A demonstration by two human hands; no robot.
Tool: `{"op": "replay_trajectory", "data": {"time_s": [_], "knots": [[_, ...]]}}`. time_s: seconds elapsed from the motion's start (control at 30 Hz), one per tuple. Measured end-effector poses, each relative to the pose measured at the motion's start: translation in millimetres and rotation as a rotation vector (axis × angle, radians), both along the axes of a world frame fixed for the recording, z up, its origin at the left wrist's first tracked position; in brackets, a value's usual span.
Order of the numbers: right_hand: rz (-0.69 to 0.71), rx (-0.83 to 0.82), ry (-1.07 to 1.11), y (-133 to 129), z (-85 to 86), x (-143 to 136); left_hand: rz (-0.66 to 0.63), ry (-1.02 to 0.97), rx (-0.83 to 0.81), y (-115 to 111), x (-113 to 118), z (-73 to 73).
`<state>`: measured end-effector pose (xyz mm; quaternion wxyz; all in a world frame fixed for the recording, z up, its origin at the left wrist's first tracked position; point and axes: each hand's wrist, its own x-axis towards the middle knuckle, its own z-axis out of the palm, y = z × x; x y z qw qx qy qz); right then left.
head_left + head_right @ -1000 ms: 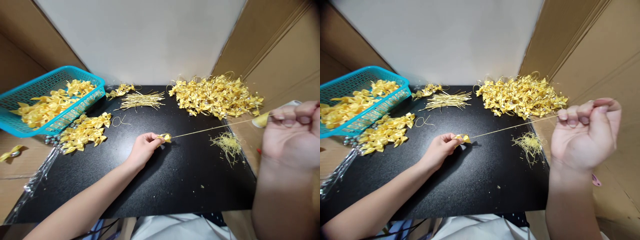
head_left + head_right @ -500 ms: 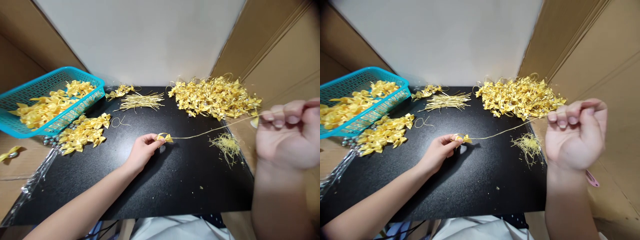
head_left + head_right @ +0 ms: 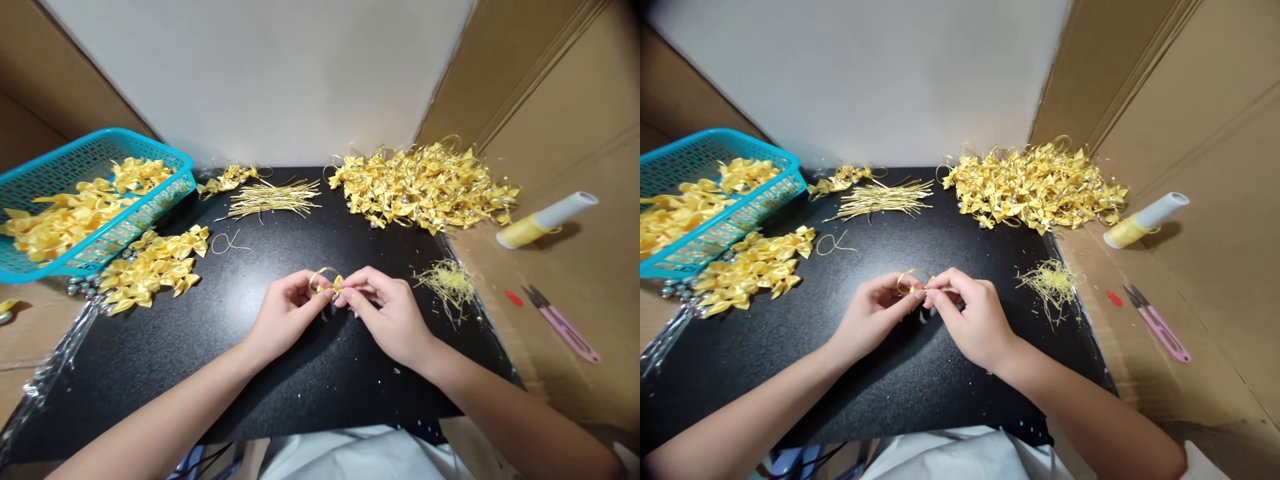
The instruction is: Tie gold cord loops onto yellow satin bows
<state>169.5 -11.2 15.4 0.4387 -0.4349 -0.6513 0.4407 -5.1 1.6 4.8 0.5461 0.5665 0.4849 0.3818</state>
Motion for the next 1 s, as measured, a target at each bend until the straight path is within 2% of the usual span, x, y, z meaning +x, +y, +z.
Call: {"op": "replay_trajectory", "data": {"time_s": [0.13, 0.33, 0.6, 1.0], "knots": [[-0.072, 0.047, -0.094, 2.6, -6.7, -1.0, 0.026, 0.019, 0.007, -2.2, -2.5, -1.1], [-0.066, 0.088, -0.187, -0.6, -9.4, -1.5, 0.096, 0.025, 0.034, -3.2, -4.2, -1.3], [-0.103, 0.191, -0.265, -2.8, -10.3, -4.9, 0.092, 0.084, 0.066, -5.2, -3.5, 1.3], [-0.147, 0.246, -0.274, -6.0, -9.6, -6.1, 0.106, 0.193, 0.241, -7.8, -3.7, -0.9]]}}
